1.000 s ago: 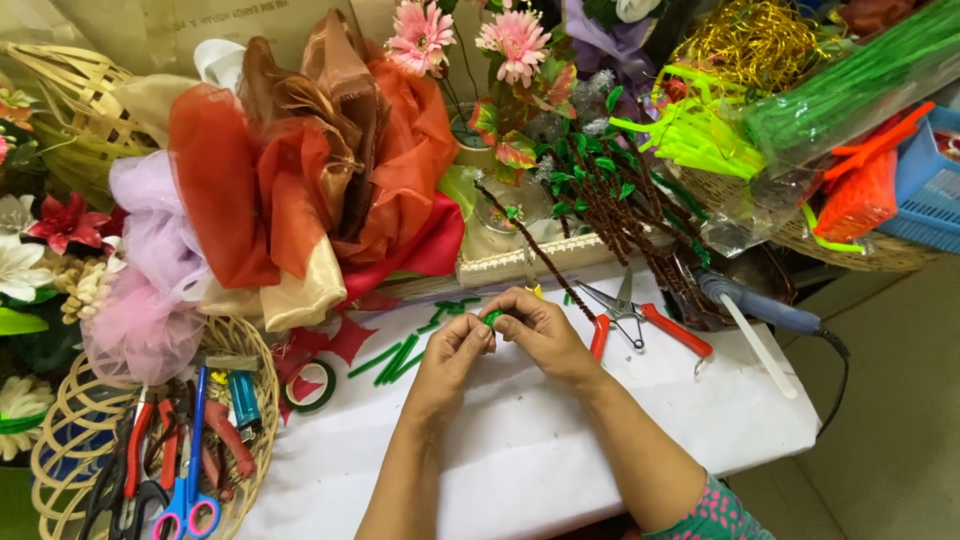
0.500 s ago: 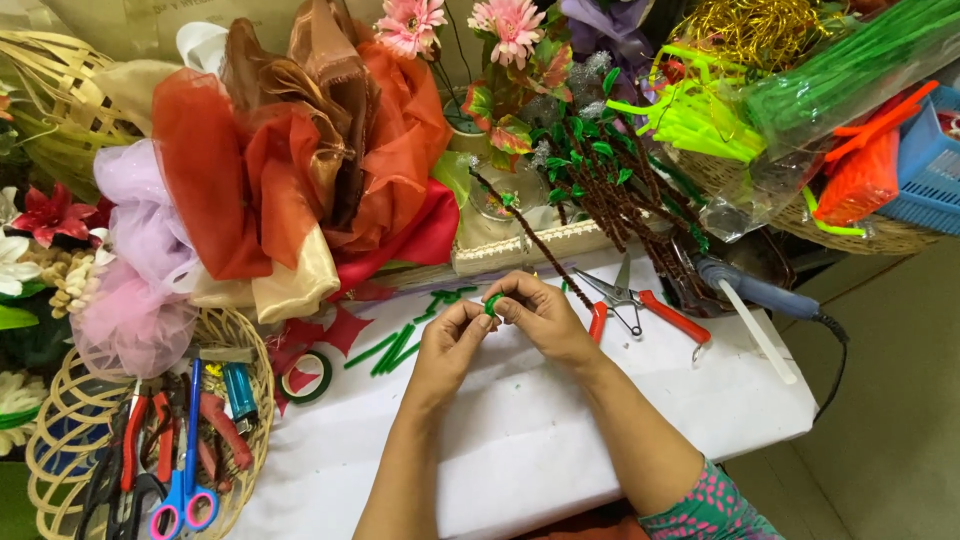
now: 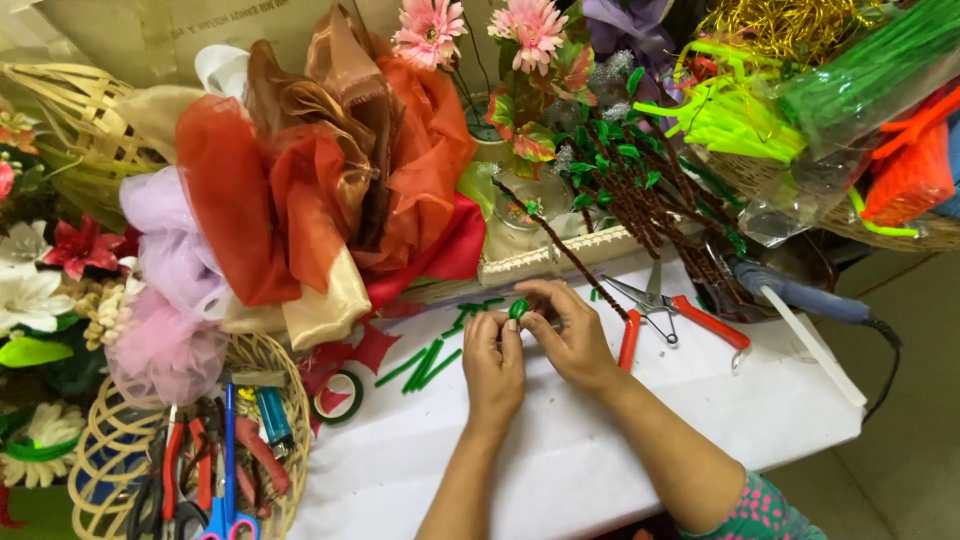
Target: The person uses a hot glue gun to attach small green plastic leaves to a brown pipe cleaner stem. They then use scissors to trim the excess length of the pipe cleaner. The workspace is cluttered with various crafting materials, including artificial flowers and ribbons.
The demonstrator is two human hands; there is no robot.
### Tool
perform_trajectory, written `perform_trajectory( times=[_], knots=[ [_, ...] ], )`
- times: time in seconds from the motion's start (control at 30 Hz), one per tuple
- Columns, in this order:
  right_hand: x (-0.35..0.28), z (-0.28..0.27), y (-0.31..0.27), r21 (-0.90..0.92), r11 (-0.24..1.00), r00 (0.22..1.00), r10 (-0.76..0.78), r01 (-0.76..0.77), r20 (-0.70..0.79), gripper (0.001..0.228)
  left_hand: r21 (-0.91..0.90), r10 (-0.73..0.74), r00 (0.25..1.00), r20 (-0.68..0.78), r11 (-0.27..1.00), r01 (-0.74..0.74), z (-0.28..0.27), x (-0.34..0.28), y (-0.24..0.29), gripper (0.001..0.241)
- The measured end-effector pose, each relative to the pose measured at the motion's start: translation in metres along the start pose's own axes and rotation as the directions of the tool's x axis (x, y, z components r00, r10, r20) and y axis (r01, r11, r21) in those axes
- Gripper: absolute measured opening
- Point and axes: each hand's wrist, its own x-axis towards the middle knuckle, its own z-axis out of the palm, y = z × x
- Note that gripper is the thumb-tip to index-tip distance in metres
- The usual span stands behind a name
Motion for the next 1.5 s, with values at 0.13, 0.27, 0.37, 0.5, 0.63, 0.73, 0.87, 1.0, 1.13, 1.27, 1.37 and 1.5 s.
perform_trajectory(
  times=[0.13,0.27,0.37,0.5,0.63,0.73,0.87,1.0,1.13,1.27,1.37,1.5],
  knots=[
    [-0.001,0.002,-0.003,-0.226,0.961,0.974,-0.192,0.162,-0.121,0.036,-0.010,-0.082,0.993,-0.090,0.997,0.082,0.012,-0.005,-0.005,0.014],
    [-0.001,0.001,-0.002,-0.249,0.946,0.966,-0.239,0.209,-0.096,0.032,-0.016,-0.121,0.985,-0.119,0.993,0.120,0.013,-0.007,-0.008,0.012],
    [-0.003,-0.002,0.003,-0.223,0.962,0.982,-0.175,0.155,-0.072,0.030,-0.076,-0.162,0.983,-0.085,0.985,0.156,0.009,-0.009,-0.010,0.010],
    [-0.002,-0.002,0.001,-0.151,0.988,0.987,-0.054,0.031,-0.149,0.025,-0.199,-0.296,0.954,-0.039,0.938,0.283,0.004,-0.008,-0.010,0.007],
    [-0.004,0.000,0.007,-0.096,0.995,0.987,-0.018,0.002,-0.160,0.019,-0.224,-0.302,0.953,-0.025,0.931,0.289,0.002,-0.004,-0.015,0.007],
    [-0.005,0.000,0.006,-0.164,0.982,0.983,-0.115,0.090,-0.147,0.015,-0.258,-0.307,0.949,-0.073,0.925,0.279,0.006,-0.004,-0.025,0.007],
    [-0.004,-0.004,0.005,-0.168,0.973,0.975,-0.180,0.157,-0.131,0.021,-0.377,-0.415,0.907,-0.075,0.854,0.359,0.014,-0.003,-0.041,0.006],
    [-0.004,-0.004,0.004,-0.149,0.972,0.972,-0.201,0.181,-0.126,0.029,-0.450,-0.481,0.873,-0.083,0.800,0.398,0.013,0.003,-0.048,0.008],
    [-0.001,-0.002,0.002,-0.133,0.978,0.978,-0.174,0.159,-0.112,0.027,-0.490,-0.511,0.856,-0.079,0.768,0.413,0.008,0.013,-0.031,0.011],
    [0.002,-0.003,-0.002,-0.121,0.987,0.985,-0.117,0.102,-0.123,0.020,-0.514,-0.519,0.852,-0.068,0.750,0.416,0.009,0.012,-0.041,0.012],
    [0.000,-0.003,-0.002,-0.123,0.989,0.985,-0.101,0.084,-0.140,0.015,-0.515,-0.506,0.862,-0.039,0.749,0.416,0.008,0.010,-0.043,0.014],
    [0.003,-0.004,-0.001,-0.173,0.977,0.980,-0.151,0.128,-0.127,0.007,-0.557,-0.447,0.895,-0.008,0.745,0.367,0.009,0.009,-0.041,0.015]
  ],
)
